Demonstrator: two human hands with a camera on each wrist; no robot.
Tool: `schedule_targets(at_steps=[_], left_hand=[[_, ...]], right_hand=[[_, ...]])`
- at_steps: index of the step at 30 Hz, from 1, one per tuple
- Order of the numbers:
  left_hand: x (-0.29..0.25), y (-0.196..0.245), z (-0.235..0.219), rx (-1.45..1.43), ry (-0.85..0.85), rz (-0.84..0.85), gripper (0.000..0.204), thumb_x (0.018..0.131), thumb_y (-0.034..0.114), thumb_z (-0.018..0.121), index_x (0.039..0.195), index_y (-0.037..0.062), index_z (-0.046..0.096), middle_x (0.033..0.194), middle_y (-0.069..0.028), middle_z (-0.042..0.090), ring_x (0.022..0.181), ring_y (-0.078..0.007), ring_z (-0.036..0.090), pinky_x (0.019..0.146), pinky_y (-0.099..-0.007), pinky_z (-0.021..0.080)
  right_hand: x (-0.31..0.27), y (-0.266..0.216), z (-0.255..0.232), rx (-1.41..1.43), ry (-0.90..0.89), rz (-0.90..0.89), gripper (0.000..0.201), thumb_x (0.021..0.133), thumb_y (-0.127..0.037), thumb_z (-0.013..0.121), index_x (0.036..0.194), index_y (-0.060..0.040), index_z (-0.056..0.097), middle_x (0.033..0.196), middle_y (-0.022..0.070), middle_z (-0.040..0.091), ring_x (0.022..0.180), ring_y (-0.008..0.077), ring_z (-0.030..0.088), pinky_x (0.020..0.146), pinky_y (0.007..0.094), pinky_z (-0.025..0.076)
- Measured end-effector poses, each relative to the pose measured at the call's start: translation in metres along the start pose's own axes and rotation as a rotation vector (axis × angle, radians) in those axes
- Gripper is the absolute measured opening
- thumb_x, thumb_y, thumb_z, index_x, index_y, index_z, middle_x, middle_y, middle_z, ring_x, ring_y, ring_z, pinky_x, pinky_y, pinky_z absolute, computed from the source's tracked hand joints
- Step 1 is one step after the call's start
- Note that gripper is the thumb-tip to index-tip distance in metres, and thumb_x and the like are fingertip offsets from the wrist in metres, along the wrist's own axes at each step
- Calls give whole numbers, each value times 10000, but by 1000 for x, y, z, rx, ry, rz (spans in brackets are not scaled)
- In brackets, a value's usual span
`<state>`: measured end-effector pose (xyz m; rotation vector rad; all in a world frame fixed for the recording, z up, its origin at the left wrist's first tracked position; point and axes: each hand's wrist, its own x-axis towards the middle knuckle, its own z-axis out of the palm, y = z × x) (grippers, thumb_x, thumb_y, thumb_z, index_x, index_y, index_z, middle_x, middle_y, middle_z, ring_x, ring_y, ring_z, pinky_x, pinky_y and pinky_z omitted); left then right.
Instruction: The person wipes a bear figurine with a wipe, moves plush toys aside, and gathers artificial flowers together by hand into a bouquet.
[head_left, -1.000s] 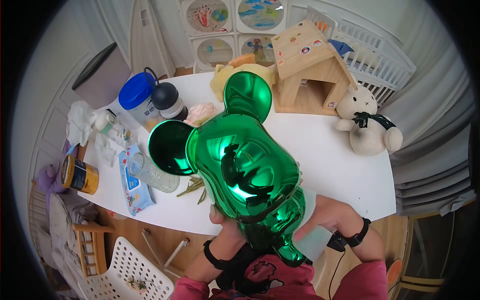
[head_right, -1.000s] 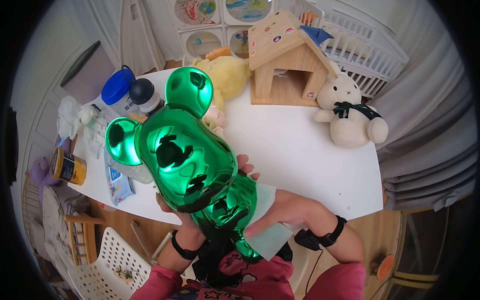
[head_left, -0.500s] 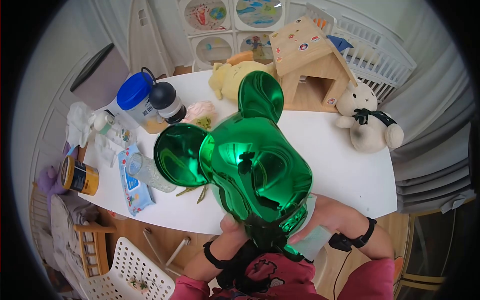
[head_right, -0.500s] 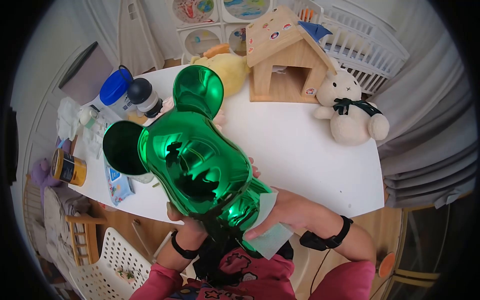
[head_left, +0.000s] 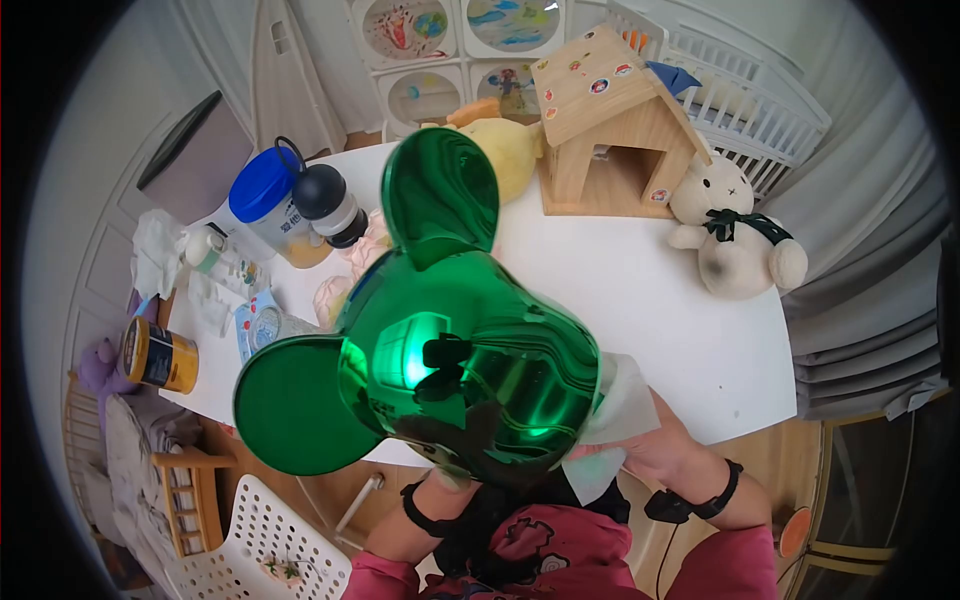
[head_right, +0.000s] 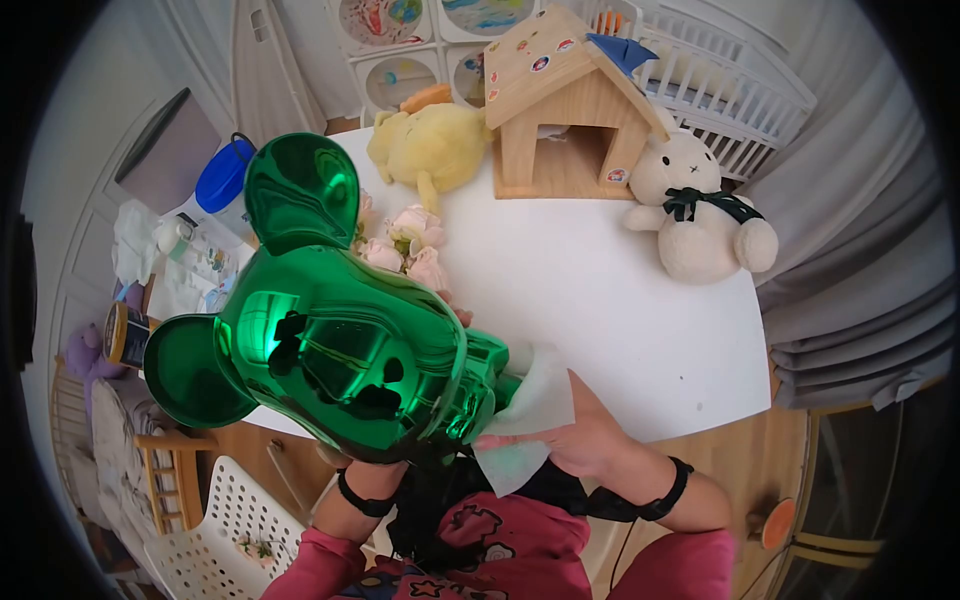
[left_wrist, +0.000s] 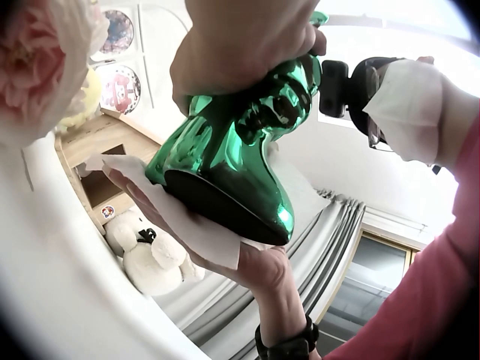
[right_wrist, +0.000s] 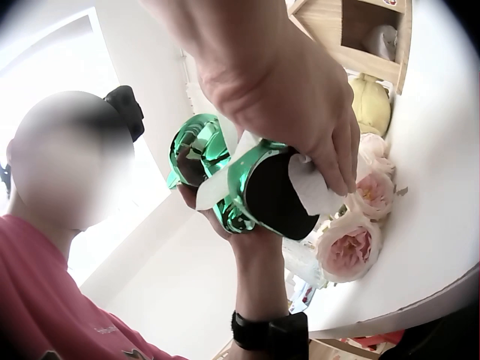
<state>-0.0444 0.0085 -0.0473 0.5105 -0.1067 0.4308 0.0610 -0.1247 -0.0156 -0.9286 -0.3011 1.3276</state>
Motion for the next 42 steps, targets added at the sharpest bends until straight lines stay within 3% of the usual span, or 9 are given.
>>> schedule_targets(at_steps=[10, 15, 19, 21, 24, 32, 34, 38, 42], left_hand=[[-31, 8, -6, 44, 41, 13, 1154, 599, 802, 595, 1401, 15, 332, 1353, -176, 448, 1196, -304, 473, 1050, -478, 356], [-39, 0, -7, 55, 64, 20, 1138, 605, 786, 609, 1398, 17, 336, 1349, -171, 453, 1193, -301, 478, 1044, -475, 364], [-49, 11, -12, 70, 86, 42, 1126, 609, 773, 619, 1396, 18, 339, 1345, -168, 457, 1191, -299, 481, 1040, -473, 371], [-43, 17, -14, 78, 93, 46, 1120, 611, 766, 625, 1395, 19, 340, 1343, -166, 459, 1190, -298, 483, 1037, -472, 374], [-30, 23, -14, 85, 102, 49, 1111, 615, 757, 633, 1393, 20, 342, 1341, -163, 462, 1188, -297, 486, 1034, -470, 379], [-8, 25, -11, 114, 124, 55, 1087, 623, 731, 654, 1388, 22, 348, 1334, -155, 469, 1183, -293, 493, 1024, -466, 392], [-8, 24, -11, 121, 132, 60, 1081, 626, 724, 659, 1387, 23, 349, 1332, -153, 471, 1182, -292, 495, 1022, -465, 396], [-12, 26, -12, 138, 148, 64, 1069, 630, 711, 670, 1385, 24, 352, 1328, -149, 475, 1180, -289, 498, 1018, -463, 402], [-19, 25, -12, 155, 158, 63, 1058, 634, 699, 681, 1382, 26, 355, 1325, -145, 479, 1178, -287, 502, 1013, -461, 409]], right_hand=[[8, 21, 12, 70, 281, -203, 516, 855, -108, 712, 1293, -52, 444, 1109, 51, 601, 998, 149, 595, 802, 313, 506], [8, 25, 3, -241, 337, -200, 358, 914, -186, 652, 1197, 12, 558, 1019, 57, 662, 886, 96, 599, 757, 270, 499], [-2, 17, -9, -479, 318, -59, 417, 931, -173, 618, 1282, -8, 464, 1133, 76, 612, 986, 136, 601, 820, 301, 498], [-10, 18, -17, -515, 317, -244, 391, 951, -160, 579, 1297, -27, 454, 1132, 76, 612, 981, 135, 605, 792, 298, 506], [-17, 13, -23, -146, 334, -291, 378, 987, -202, 517, 1309, -12, 462, 1142, 77, 623, 1003, 149, 608, 825, 317, 515], [-31, 11, -58, -26, 264, -344, 502, 1026, -354, 370, 1413, -37, 332, 1365, 107, 445, 1213, 237, 483, 986, 383, 425], [-39, 15, -59, -231, 90, -342, 526, 1005, -322, 411, 1427, -25, 310, 1327, 101, 464, 1206, 254, 469, 1022, 379, 366], [-37, 14, -38, -649, 17, -390, 510, 958, -275, 447, 1383, -3, 375, 1267, 129, 496, 1183, 287, 463, 1032, 383, 333], [-20, -17, -17, -1112, -149, -466, 431, 899, -224, 552, 1238, 36, 495, 1170, 235, 517, 1101, 402, 476, 1017, 437, 336]])
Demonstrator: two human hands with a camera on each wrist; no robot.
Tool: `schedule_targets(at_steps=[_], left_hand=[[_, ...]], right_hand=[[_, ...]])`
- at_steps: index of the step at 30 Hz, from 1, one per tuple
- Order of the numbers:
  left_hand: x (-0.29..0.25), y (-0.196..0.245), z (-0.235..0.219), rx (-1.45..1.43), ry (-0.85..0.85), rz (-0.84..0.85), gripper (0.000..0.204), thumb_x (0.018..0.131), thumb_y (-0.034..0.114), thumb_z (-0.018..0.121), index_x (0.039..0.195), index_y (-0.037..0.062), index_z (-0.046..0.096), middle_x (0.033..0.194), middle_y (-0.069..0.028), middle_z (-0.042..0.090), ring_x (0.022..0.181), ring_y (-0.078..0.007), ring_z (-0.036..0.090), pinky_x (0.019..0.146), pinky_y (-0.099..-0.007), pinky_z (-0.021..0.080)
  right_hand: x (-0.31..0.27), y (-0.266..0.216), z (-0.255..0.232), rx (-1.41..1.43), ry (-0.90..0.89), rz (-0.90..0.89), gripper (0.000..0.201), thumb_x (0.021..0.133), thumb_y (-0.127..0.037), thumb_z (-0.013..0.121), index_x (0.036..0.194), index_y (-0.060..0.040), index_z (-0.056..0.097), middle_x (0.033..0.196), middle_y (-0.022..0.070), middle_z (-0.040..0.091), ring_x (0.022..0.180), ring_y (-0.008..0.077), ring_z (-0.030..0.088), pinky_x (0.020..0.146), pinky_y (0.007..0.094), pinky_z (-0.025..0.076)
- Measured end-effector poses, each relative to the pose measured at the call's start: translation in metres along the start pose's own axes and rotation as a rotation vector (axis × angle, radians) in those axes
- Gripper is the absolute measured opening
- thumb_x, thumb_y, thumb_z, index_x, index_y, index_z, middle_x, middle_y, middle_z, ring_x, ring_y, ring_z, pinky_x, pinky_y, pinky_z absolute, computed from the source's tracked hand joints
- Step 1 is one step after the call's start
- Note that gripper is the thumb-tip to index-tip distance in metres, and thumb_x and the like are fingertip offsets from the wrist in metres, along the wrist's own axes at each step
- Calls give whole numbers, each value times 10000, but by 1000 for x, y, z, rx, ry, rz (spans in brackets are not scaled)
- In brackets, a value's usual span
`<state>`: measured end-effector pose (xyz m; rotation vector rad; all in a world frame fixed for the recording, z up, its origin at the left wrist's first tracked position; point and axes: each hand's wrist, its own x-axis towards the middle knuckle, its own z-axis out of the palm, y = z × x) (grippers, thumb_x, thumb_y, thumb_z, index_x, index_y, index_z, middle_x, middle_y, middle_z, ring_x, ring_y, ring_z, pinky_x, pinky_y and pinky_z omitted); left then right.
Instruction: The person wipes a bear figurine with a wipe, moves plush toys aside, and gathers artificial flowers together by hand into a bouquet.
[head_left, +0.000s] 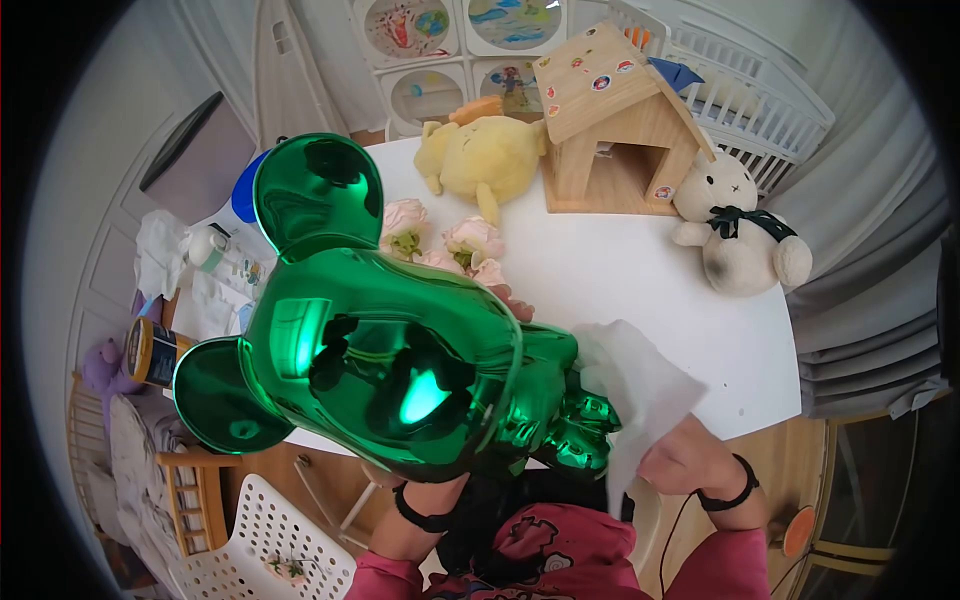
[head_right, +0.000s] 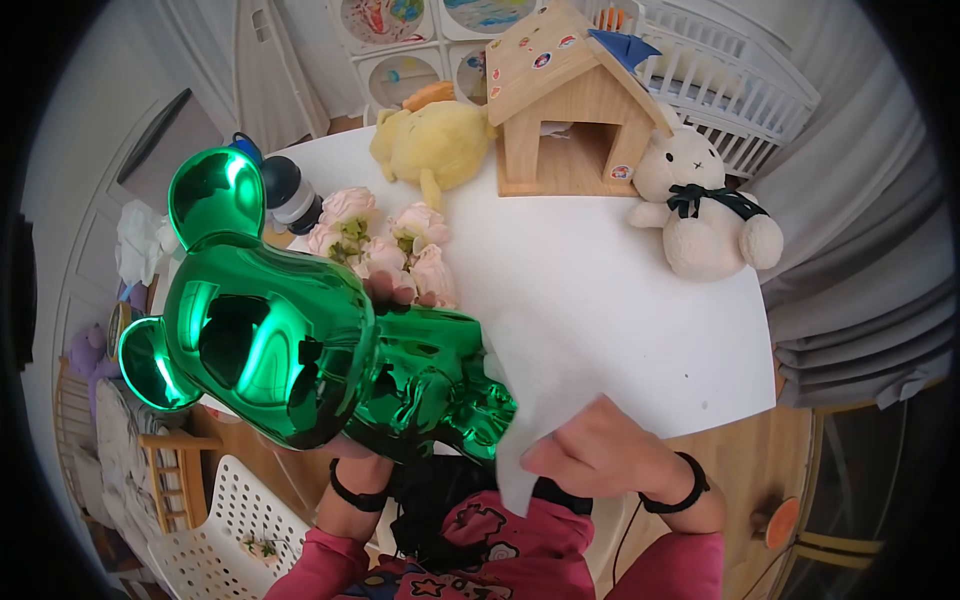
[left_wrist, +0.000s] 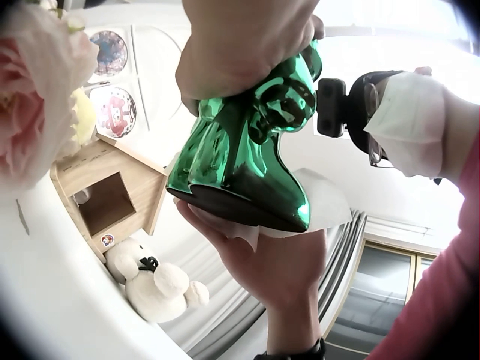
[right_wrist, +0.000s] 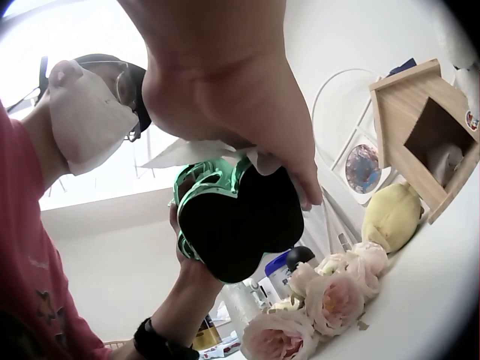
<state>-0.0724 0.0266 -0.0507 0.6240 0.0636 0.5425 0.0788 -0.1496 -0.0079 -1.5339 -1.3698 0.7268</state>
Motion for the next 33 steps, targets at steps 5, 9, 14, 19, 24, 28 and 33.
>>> schedule_targets(at_steps=[5, 9, 14, 19, 24, 28, 33], left_hand=[[-27, -3, -5, 14, 24, 14, 1044, 640, 683, 694, 1379, 27, 359, 1321, -141, 484, 1175, -285, 507, 1007, -458, 417], [-39, 4, -10, 29, 37, 22, 1033, 644, 670, 705, 1377, 29, 361, 1317, -137, 488, 1173, -283, 510, 1002, -456, 424], [-27, 4, -2, 48, 58, 41, 1019, 649, 654, 718, 1374, 30, 365, 1313, -132, 493, 1170, -280, 515, 997, -453, 432], [0, -4, 7, 69, 72, 52, 1006, 655, 637, 732, 1371, 32, 369, 1308, -127, 498, 1167, -277, 519, 991, -450, 440], [5, 5, 3, 84, 101, 68, 993, 660, 621, 745, 1368, 34, 372, 1304, -122, 503, 1164, -275, 524, 985, -448, 449], [17, 4, 6, 97, 119, 83, 983, 665, 608, 756, 1366, 35, 375, 1301, -119, 507, 1162, -273, 527, 980, -445, 455], [14, -6, 2, -31, 100, 123, 969, 639, 499, 837, 1352, 33, 376, 1265, -110, 523, 1134, -257, 543, 953, -421, 473]], right_hand=[[32, -20, 3, -291, -77, 59, 629, 831, -384, 685, 1267, 11, 462, 1134, 257, 568, 1051, 425, 537, 887, 423, 441], [56, -12, -11, -44, -276, 258, 720, 732, -353, 794, 1273, -8, 465, 1103, 191, 622, 1020, 309, 604, 864, 361, 465], [68, 11, -14, 367, -444, 223, 651, 714, -238, 821, 1244, -22, 510, 1064, 71, 647, 972, 176, 596, 848, 302, 465], [68, 9, -11, 594, -589, 425, 630, 630, -65, 860, 1197, -22, 589, 1114, 72, 660, 1013, 161, 590, 883, 300, 463], [67, 5, -3, 673, -343, 510, 692, 587, -45, 874, 1212, -33, 578, 1128, 69, 657, 1012, 153, 595, 894, 315, 472], [67, -1, -2, 659, -201, 514, 745, 586, -66, 878, 1247, -37, 536, 1112, 71, 658, 1016, 159, 598, 910, 319, 471], [57, 6, 4, 29, -97, 182, 780, 629, -320, 863, 1277, -76, 504, 1258, 168, 524, 1108, 293, 541, 958, 391, 432]])
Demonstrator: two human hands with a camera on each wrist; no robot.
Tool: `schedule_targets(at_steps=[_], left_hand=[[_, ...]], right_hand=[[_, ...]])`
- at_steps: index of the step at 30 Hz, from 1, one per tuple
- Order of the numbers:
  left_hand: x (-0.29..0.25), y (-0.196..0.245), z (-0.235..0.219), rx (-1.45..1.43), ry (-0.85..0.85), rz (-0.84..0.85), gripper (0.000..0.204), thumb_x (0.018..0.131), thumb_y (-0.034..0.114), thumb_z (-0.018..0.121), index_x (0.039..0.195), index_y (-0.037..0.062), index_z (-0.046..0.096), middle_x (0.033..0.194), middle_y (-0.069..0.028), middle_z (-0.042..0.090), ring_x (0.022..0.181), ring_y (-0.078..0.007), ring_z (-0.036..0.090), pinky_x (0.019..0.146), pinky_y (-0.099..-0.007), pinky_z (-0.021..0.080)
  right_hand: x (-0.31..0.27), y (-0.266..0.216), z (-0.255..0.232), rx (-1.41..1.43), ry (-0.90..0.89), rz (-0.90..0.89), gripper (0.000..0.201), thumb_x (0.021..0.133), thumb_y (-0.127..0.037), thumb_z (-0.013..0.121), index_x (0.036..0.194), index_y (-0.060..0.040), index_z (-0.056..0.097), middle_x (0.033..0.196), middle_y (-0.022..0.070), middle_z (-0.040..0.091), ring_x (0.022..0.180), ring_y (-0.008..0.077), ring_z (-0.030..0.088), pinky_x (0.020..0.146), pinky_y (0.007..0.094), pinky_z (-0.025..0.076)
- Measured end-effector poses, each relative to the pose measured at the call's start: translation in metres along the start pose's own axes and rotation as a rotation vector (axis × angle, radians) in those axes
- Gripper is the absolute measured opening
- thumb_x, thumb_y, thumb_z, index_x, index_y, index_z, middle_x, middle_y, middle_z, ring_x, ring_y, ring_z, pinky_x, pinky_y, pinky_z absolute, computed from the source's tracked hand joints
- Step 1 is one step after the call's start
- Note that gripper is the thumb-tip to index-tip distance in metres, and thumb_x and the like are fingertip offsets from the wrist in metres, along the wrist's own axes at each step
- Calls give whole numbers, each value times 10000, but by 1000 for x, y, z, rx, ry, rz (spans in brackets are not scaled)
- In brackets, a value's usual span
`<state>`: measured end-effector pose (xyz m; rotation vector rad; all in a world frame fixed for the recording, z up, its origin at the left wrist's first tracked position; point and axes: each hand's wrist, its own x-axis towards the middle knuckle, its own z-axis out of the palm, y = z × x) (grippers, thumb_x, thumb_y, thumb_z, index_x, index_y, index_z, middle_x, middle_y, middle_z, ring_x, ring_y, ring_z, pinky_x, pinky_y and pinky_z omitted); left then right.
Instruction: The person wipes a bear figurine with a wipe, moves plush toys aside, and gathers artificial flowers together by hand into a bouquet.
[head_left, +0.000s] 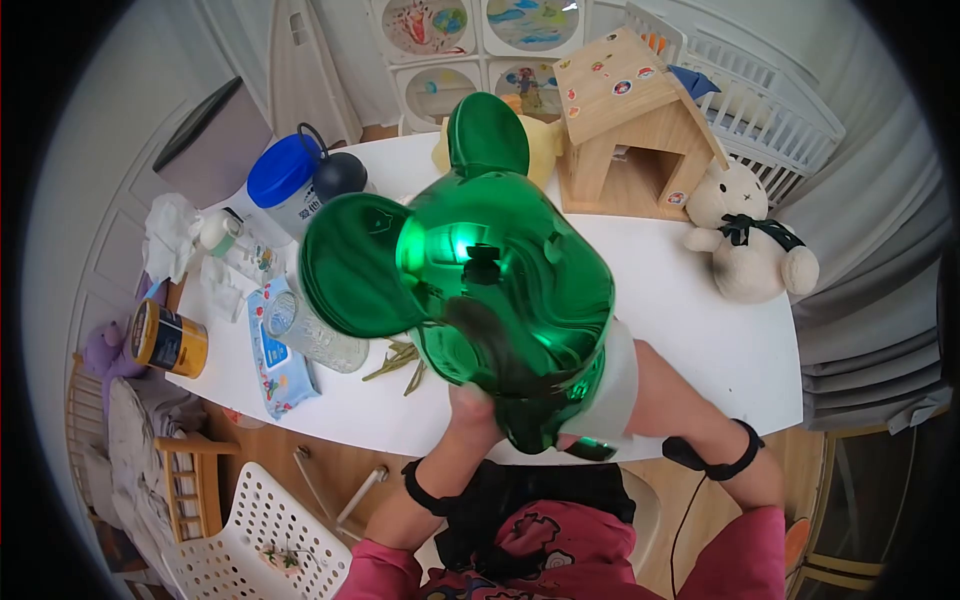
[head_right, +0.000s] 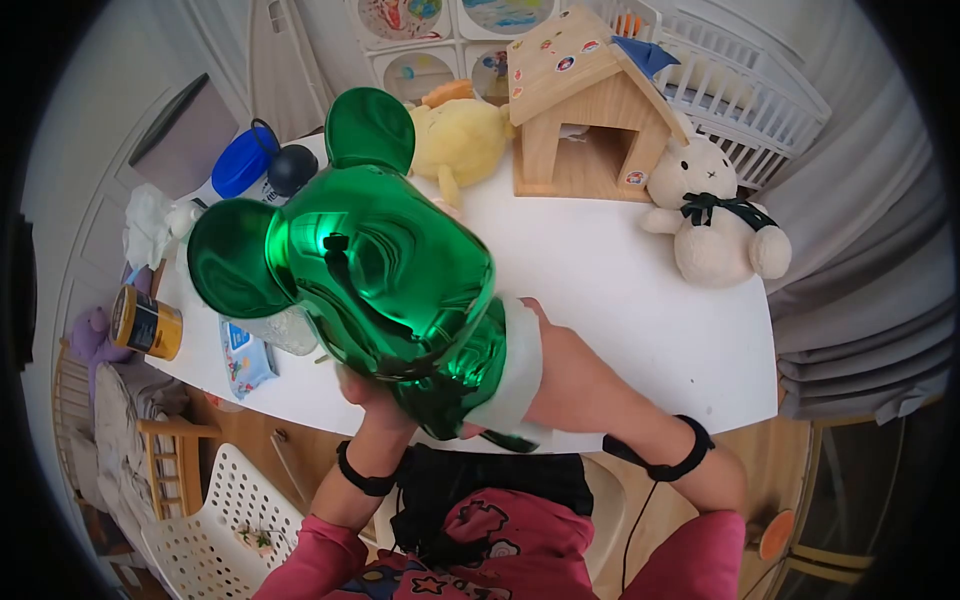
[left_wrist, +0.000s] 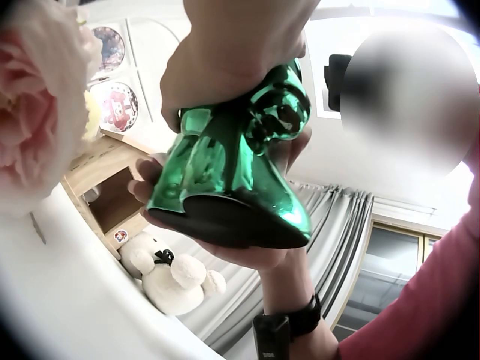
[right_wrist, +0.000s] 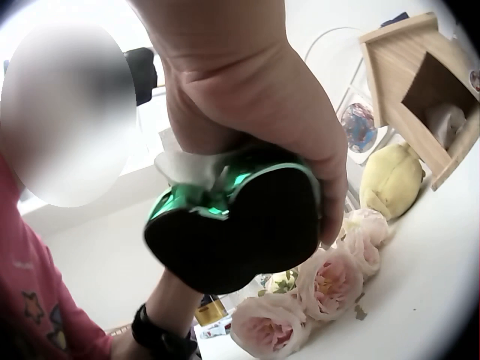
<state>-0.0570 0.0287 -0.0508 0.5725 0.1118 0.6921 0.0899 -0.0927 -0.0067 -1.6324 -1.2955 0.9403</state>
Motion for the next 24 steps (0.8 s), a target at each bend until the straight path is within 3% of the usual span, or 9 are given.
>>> schedule_targets(at_steps=[5, 7, 8, 11, 12, 15, 17, 19, 24], left_hand=[[0, -12, -2, 182, -103, -42, 915, 668, 398, 850, 1352, 22, 372, 1241, -97, 526, 1099, -210, 545, 945, -378, 461], [-6, -14, 11, 355, 13, 12, 858, 721, 363, 820, 1360, 12, 366, 1251, -87, 523, 1089, -184, 538, 948, -346, 447], [-6, -9, 21, 480, -117, 20, 747, 859, 398, 684, 1377, -9, 333, 1275, -87, 504, 1118, -173, 510, 972, -326, 411], [-3, 9, 40, 383, -122, -275, 727, 952, 471, 508, 1413, -30, 257, 1338, -114, 438, 1198, -189, 457, 1008, -332, 377], [-1, 9, 45, 503, -207, -185, 762, 978, 532, 370, 1439, -44, 182, 1395, -138, 358, 1282, -215, 372, 1046, -353, 334], [4, 11, 33, 605, -342, -165, 792, 976, 534, 362, 1456, -48, 124, 1415, -151, 321, 1326, -235, 312, 1078, -375, 295], [-1, 32, 58, 546, -304, -188, 738, 986, 468, 411, 1451, -50, 165, 1404, -165, 336, 1314, -260, 332, 1071, -392, 303], [1, 49, 56, 1433, -472, 0, 665, 951, 359, 553, 1415, -37, 290, 1368, -161, 381, 1246, -262, 420, 1020, -386, 369], [9, 50, 49, 1167, -365, -49, 603, 869, 263, 691, 1334, -15, 427, 1275, -141, 478, 1146, -244, 500, 978, -385, 405]], right_hand=[[-2, -17, 15, -141, 50, -58, 864, 611, -397, 866, 1314, -83, 472, 1327, 179, 435, 1252, 392, 388, 1034, 441, 358], [-7, -21, 28, 184, 299, -50, 922, 611, -369, 871, 1346, -48, 416, 1308, 169, 443, 1264, 368, 382, 1033, 429, 361], [-4, -26, 25, -170, 300, -168, 946, 610, -323, 879, 1352, -10, 383, 1286, 164, 475, 1198, 301, 478, 992, 399, 406], [0, -22, 10, 53, 275, -153, 906, 605, -274, 884, 1335, -15, 413, 1240, 143, 532, 1096, 231, 556, 936, 361, 450], [-5, -29, 6, 132, 247, -106, 765, 639, -215, 866, 1277, -23, 491, 1168, 114, 594, 1030, 192, 577, 904, 334, 465], [-6, -20, -8, 376, -18, 49, 610, 715, -137, 806, 1253, -36, 535, 1179, 68, 597, 1088, 170, 548, 934, 327, 441], [-8, -18, -7, 292, 18, -26, 534, 741, -88, 755, 1236, -36, 562, 1142, 66, 619, 1045, 167, 568, 908, 323, 457], [-10, -16, -4, 588, 164, 99, 580, 696, -57, 810, 1228, -47, 579, 1151, 48, 623, 1025, 130, 565, 882, 303, 467], [-21, -3, -14, 962, 260, 93, 643, 714, 15, 715, 1311, 6, 476, 1206, 131, 605, 1100, 233, 591, 946, 364, 476]])
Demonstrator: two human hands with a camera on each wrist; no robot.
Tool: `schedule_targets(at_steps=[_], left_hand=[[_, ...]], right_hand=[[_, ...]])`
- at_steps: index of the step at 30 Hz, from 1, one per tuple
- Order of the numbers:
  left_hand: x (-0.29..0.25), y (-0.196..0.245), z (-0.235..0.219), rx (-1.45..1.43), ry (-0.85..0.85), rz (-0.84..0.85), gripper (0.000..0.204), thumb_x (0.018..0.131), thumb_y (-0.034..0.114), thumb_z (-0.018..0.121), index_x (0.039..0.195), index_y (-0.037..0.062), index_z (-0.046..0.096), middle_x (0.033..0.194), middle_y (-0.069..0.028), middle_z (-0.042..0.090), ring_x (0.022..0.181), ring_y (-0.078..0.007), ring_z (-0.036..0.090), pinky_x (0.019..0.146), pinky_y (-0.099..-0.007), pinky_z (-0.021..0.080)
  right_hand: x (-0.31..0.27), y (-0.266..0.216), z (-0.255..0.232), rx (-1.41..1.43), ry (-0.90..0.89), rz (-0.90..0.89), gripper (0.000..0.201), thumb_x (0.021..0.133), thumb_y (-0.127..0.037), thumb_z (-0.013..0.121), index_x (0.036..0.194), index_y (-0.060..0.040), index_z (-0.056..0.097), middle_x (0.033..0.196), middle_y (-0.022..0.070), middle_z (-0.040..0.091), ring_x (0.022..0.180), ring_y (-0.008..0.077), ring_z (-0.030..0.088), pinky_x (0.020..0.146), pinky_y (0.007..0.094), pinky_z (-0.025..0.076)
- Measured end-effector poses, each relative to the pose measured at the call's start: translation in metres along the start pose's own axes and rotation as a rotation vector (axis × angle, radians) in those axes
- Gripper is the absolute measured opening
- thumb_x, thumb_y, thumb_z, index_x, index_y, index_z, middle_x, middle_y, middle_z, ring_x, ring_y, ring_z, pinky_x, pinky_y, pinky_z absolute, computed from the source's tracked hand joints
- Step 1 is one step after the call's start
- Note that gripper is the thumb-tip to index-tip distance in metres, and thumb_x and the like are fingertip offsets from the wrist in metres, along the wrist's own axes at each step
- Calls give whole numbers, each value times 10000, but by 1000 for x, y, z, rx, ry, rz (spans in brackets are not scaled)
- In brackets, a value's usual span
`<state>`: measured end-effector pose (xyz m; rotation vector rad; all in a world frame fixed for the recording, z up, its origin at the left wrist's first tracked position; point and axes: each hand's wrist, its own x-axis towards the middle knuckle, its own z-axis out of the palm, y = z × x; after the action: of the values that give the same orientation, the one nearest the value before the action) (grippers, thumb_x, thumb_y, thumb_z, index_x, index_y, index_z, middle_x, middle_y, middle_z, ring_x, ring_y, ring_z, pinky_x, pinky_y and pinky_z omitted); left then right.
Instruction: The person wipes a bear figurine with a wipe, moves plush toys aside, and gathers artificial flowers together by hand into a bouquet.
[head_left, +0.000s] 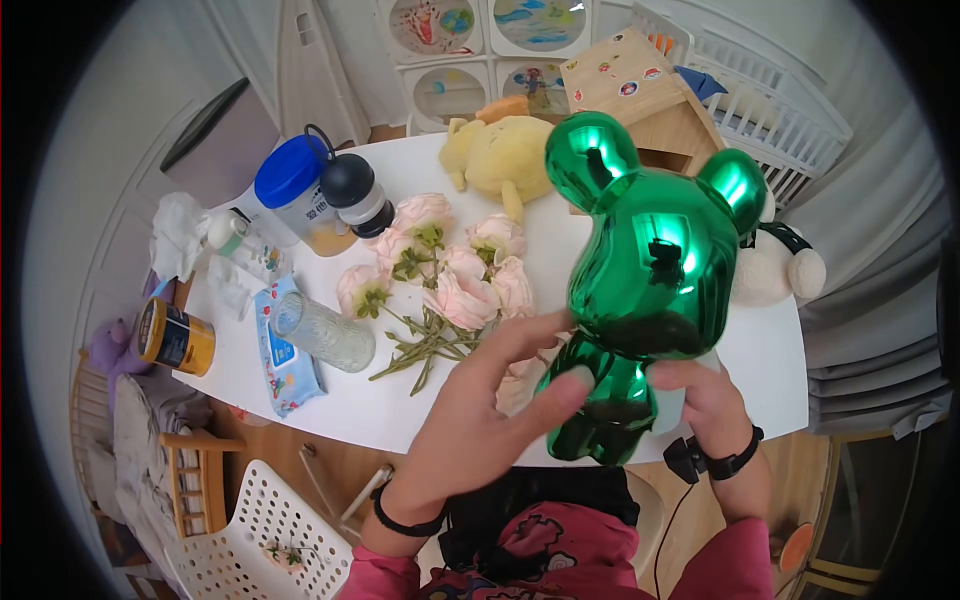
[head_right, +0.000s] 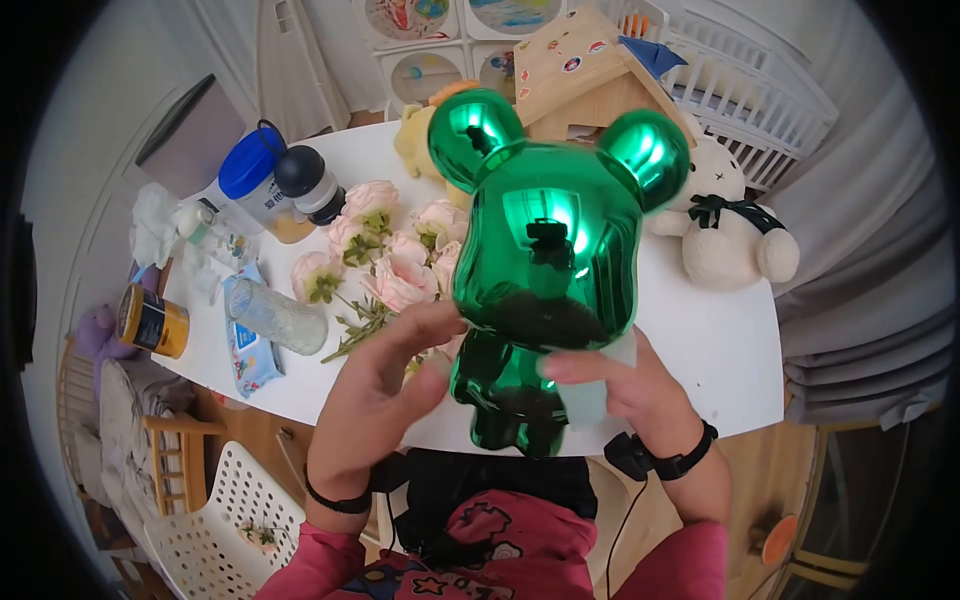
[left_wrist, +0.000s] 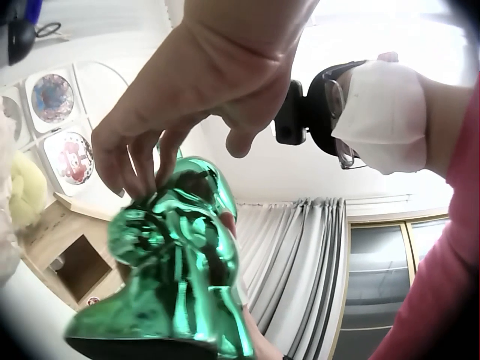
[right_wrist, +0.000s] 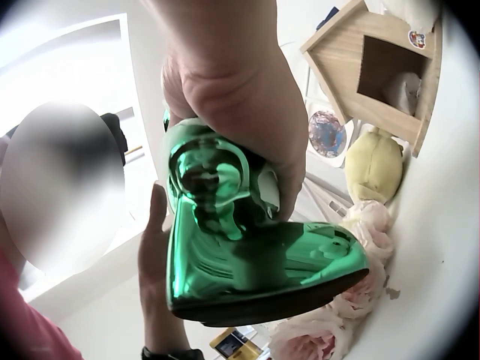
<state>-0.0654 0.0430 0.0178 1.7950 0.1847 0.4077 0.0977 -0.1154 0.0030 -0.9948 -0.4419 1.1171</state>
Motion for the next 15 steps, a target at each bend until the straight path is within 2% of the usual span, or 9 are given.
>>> schedule_targets(at_steps=[1, 3, 4, 5, 7, 9, 11, 12, 15], left_hand=[[3, -9, 2, -232, 40, -74, 595, 857, 254, 709, 1320, -9, 445, 1254, -133, 502, 1133, -236, 510, 982, -379, 402], [9, -20, 9, -300, 30, -118, 602, 876, 309, 684, 1319, -20, 443, 1251, -144, 520, 1155, -221, 497, 990, -359, 393], [13, -21, 11, -377, -62, -190, 612, 883, 343, 670, 1317, -25, 444, 1253, -141, 524, 1158, -206, 494, 986, -342, 395], [16, -20, 14, -454, -153, -263, 626, 889, 377, 656, 1315, -30, 444, 1254, -139, 528, 1161, -192, 491, 982, -324, 397], [12, -16, 21, -494, -119, -340, 654, 892, 418, 642, 1316, -38, 441, 1241, -132, 538, 1139, -180, 506, 968, -320, 407], [12, -19, 24, -695, -77, -389, 654, 879, 405, 667, 1312, -34, 449, 1230, -118, 543, 1101, -174, 533, 930, -314, 438], [13, -13, 25, -779, -78, -434, 632, 874, 364, 685, 1307, -31, 450, 1218, -112, 545, 1094, -163, 538, 898, -304, 461], [14, -14, 28, -830, -16, -416, 616, 875, 341, 689, 1304, -32, 449, 1210, -108, 549, 1090, -159, 542, 890, -299, 467], [13, -15, 38, -916, 122, -385, 570, 882, 273, 688, 1295, -36, 446, 1204, -104, 556, 1084, -155, 549, 900, -291, 466]], right_hand=[[1, 2, -6, 1, 1, -1, 643, 714, 15, 715, 1311, 6, 476, 1206, 131, 605, 1100, 233, 591, 946, 364, 476], [3, 6, -18, 88, 32, 61, 627, 713, 13, 692, 1303, 15, 481, 1218, 135, 599, 1087, 232, 599, 940, 360, 476], [4, 8, -16, 2, -8, 46, 662, 742, -150, 690, 1340, 5, 452, 1269, 150, 565, 1134, 258, 576, 989, 383, 452], [2, 7, -12, 1, -9, 49, 662, 742, -150, 690, 1340, 5, 452, 1269, 150, 565, 1134, 258, 576, 989, 383, 452], [0, 1, 6, -2, 7, -65, 551, 795, -110, 723, 1289, -17, 499, 1171, 105, 614, 1061, 194, 593, 934, 346, 472], [-1, -1, 12, -86, 41, -112, 464, 829, -177, 726, 1227, -18, 547, 1066, 90, 651, 965, 155, 615, 851, 308, 491], [-2, -11, 19, -710, 213, -172, 389, 834, -186, 727, 1148, -4, 589, 967, 83, 675, 845, 133, 631, 738, 288, 496], [0, -9, 24, -775, 246, -296, 331, 847, -205, 713, 1077, 8, 608, 846, 84, 674, 745, 128, 623, 655, 286, 482], [-1, -1, 35, -975, 226, -416, 313, 865, -193, 680, 1086, 8, 587, 897, 105, 662, 749, 181, 641, 654, 295, 490]])
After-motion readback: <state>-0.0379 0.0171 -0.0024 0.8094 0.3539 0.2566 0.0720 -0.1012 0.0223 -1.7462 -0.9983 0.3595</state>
